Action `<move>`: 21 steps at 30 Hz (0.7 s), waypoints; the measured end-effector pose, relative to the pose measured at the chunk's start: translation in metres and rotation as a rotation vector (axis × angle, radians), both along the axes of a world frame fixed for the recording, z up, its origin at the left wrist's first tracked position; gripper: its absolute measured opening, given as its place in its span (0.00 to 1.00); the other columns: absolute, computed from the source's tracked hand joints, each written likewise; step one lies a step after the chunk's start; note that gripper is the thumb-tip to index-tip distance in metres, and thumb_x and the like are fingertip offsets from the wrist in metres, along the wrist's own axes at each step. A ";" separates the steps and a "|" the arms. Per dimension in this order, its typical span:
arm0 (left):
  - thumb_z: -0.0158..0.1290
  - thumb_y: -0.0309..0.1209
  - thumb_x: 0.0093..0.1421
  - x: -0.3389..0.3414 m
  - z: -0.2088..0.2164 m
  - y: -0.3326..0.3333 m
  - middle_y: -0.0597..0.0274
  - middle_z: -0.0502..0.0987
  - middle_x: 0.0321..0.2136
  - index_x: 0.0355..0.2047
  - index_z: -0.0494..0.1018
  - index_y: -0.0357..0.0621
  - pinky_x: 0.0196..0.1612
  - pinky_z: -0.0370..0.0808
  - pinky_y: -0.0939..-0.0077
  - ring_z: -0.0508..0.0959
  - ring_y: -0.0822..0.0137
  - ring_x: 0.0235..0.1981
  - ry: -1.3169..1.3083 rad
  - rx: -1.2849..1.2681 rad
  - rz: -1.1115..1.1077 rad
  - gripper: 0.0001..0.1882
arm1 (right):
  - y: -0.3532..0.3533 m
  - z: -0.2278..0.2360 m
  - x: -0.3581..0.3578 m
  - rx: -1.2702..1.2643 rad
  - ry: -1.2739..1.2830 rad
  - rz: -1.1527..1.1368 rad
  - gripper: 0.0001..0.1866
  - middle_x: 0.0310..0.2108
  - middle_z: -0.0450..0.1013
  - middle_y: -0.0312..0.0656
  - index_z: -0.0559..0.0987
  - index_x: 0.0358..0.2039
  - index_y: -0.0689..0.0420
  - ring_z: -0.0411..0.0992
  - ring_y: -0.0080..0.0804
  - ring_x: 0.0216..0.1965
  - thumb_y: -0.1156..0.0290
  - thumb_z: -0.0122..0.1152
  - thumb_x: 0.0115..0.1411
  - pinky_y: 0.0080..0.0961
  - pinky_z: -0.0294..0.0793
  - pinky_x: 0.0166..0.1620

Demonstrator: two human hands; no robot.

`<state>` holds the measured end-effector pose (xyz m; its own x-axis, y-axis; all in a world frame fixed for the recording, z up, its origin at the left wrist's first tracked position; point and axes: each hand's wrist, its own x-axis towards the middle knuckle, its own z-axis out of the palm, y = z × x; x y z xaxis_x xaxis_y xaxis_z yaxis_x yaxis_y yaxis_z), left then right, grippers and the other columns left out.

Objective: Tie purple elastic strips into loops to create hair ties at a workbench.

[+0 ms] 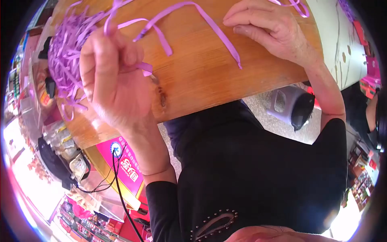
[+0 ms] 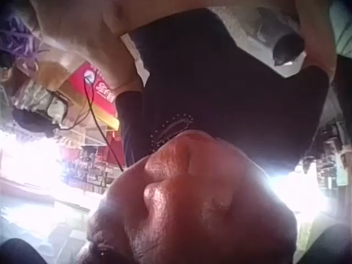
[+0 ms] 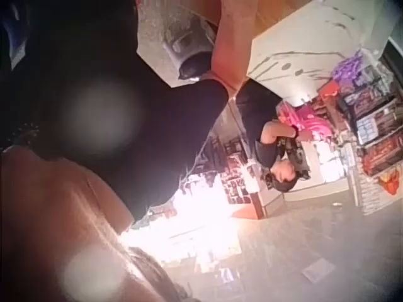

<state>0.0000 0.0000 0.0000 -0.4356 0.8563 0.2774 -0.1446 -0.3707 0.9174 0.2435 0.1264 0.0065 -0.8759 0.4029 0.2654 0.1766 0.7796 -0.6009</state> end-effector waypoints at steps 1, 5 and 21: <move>0.48 0.37 0.63 -0.004 0.004 -0.008 0.57 0.69 0.30 0.39 0.70 0.37 0.29 0.62 0.70 0.65 0.68 0.26 -0.187 0.093 -0.106 0.14 | 0.004 0.000 -0.007 0.052 0.057 0.035 0.08 0.37 0.74 0.43 0.79 0.36 0.57 0.70 0.39 0.44 0.72 0.56 0.57 0.33 0.68 0.48; 0.45 0.31 0.64 -0.026 0.014 -0.044 0.58 0.67 0.25 0.31 0.70 0.36 0.29 0.62 0.70 0.64 0.65 0.24 -0.153 0.197 -0.226 0.10 | 0.034 -0.026 -0.066 0.677 0.376 0.156 0.07 0.35 0.74 0.41 0.79 0.34 0.60 0.72 0.39 0.39 0.76 0.60 0.53 0.31 0.71 0.42; 0.54 0.22 0.56 -0.015 -0.008 -0.017 0.58 0.74 0.34 0.40 0.72 0.36 0.43 0.69 0.79 0.73 0.67 0.36 0.983 -0.070 0.460 0.10 | 0.006 -0.030 -0.137 0.533 0.169 0.065 0.10 0.33 0.71 0.34 0.75 0.32 0.54 0.69 0.30 0.39 0.63 0.59 0.52 0.30 0.64 0.40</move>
<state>-0.0147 -0.0175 -0.0079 -0.3322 0.6956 0.6370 0.8040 -0.1443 0.5769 0.1070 0.1319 -0.0234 -0.8219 0.1216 0.5565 0.0536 0.9891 -0.1370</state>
